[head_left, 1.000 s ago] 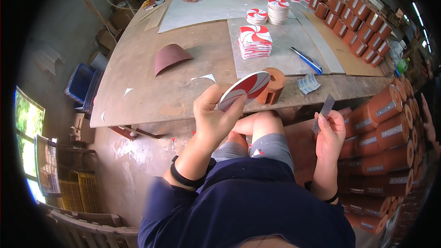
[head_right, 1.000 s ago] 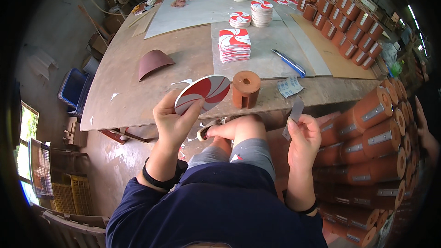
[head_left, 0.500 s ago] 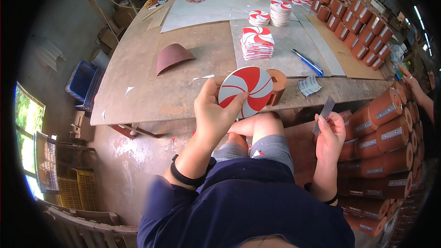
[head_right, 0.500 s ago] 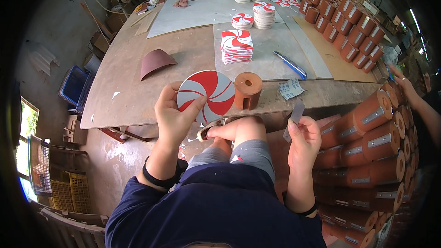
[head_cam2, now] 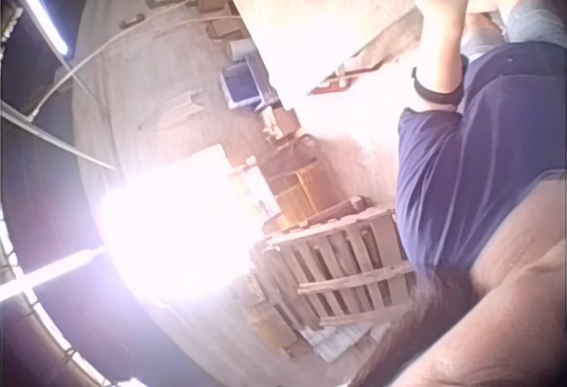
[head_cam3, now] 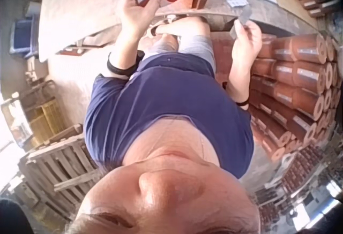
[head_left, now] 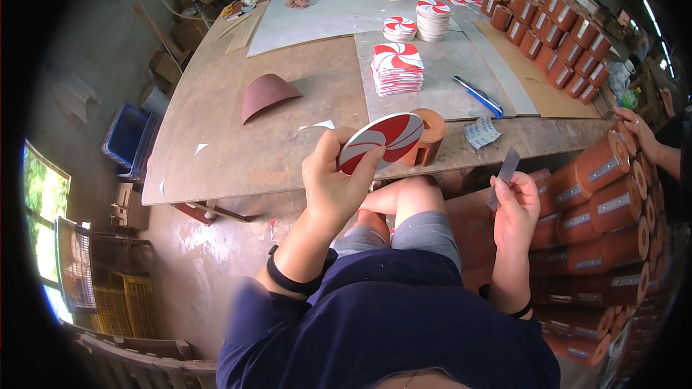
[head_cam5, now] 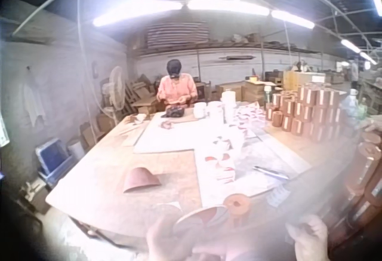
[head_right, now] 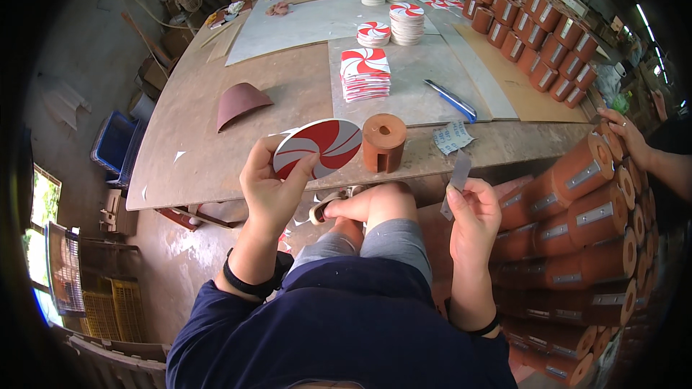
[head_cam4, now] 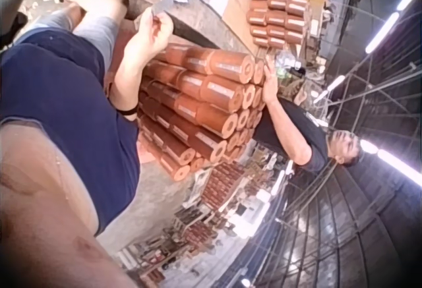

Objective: The person is using sandpaper to smooth the edges and surface of circular wooden objects with a red and white pattern.

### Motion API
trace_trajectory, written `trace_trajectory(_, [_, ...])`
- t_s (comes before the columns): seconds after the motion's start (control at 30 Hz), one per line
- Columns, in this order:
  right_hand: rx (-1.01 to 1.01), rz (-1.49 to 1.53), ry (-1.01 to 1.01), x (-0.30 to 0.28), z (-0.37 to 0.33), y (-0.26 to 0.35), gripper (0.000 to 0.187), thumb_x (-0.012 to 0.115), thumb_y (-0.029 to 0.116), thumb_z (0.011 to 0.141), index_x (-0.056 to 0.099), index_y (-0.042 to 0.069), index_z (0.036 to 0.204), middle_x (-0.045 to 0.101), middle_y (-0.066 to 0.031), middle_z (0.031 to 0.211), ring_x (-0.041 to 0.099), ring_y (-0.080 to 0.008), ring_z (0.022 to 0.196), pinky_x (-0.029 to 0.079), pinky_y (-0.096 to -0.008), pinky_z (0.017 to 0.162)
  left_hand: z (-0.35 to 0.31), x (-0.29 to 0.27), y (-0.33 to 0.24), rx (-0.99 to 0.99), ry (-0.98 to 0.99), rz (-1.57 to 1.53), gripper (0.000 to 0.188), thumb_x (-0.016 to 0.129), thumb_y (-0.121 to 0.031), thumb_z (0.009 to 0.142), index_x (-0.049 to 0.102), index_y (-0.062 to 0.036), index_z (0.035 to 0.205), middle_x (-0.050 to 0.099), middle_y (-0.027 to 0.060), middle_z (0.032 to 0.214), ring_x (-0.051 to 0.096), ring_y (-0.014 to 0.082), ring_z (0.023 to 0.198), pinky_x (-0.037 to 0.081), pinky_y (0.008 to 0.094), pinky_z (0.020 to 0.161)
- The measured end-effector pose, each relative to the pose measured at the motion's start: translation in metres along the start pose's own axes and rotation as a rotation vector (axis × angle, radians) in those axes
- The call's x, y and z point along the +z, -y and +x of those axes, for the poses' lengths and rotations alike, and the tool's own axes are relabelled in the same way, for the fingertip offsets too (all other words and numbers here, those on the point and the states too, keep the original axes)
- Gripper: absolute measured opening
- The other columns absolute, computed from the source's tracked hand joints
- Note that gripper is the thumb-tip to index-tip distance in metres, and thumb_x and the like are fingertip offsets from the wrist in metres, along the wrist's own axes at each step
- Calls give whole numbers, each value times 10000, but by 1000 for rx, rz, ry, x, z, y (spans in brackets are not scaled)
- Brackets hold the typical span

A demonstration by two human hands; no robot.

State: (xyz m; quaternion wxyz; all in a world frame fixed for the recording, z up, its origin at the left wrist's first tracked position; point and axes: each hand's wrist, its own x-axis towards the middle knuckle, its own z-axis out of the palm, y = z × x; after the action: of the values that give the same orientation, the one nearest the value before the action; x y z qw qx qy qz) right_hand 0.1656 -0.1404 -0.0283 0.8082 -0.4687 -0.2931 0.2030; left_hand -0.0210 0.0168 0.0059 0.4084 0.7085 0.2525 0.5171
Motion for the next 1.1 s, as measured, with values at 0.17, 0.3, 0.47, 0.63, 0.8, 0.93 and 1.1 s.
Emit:
trace_trajectory(0.17, [5,13,7,3,1,0,149,598,-41,759,566,18,892,557,-8,808,486,-68,729,389,-194,663,0,-3,3,63,7,-18,222,631,63,732,506,27,912,594,81,857,579,113,780,488,234,678])
trace_trajectory(0.3, [24,19,8,4,4,-2,147,596,-45,759,566,18,888,559,-7,797,486,-66,718,388,-188,653,1,-3,8,72,-7,13,213,624,74,729,512,21,902,593,76,854,574,109,789,487,240,690])
trace_trajectory(0.47, [-6,28,-38,-5,-1,0,158,616,-30,746,569,31,883,561,-11,791,509,-64,708,418,-184,636,4,5,6,283,6,70,194,602,128,701,546,16,849,594,76,849,570,120,792,480,256,718])
trace_trajectory(0.63, [92,14,-50,4,1,-5,146,613,-29,740,557,37,857,567,-14,781,527,-66,693,439,-197,623,-2,-2,10,202,-95,139,164,613,106,703,554,-4,809,559,42,790,525,95,732,428,206,691])
trace_trajectory(0.8, [117,27,-18,5,-6,-2,118,615,-14,761,543,42,835,542,-5,747,496,-66,658,398,-191,587,-5,-3,7,-26,36,-136,190,606,70,718,509,-31,845,568,33,802,529,85,755,421,208,671])
trace_trajectory(0.93, [82,33,0,2,-6,-7,141,627,18,761,562,17,886,561,4,768,507,-48,684,415,-182,618,-2,-3,9,-180,116,-461,257,634,29,713,506,-22,930,596,68,875,578,144,812,462,273,741])
trace_trajectory(1.1, [152,-3,3,9,-5,-5,142,627,16,760,562,16,887,557,1,775,515,-55,703,425,-187,637,-4,-5,7,-380,174,-837,390,647,-54,731,460,-3,1069,571,100,949,572,201,866,457,339,803])
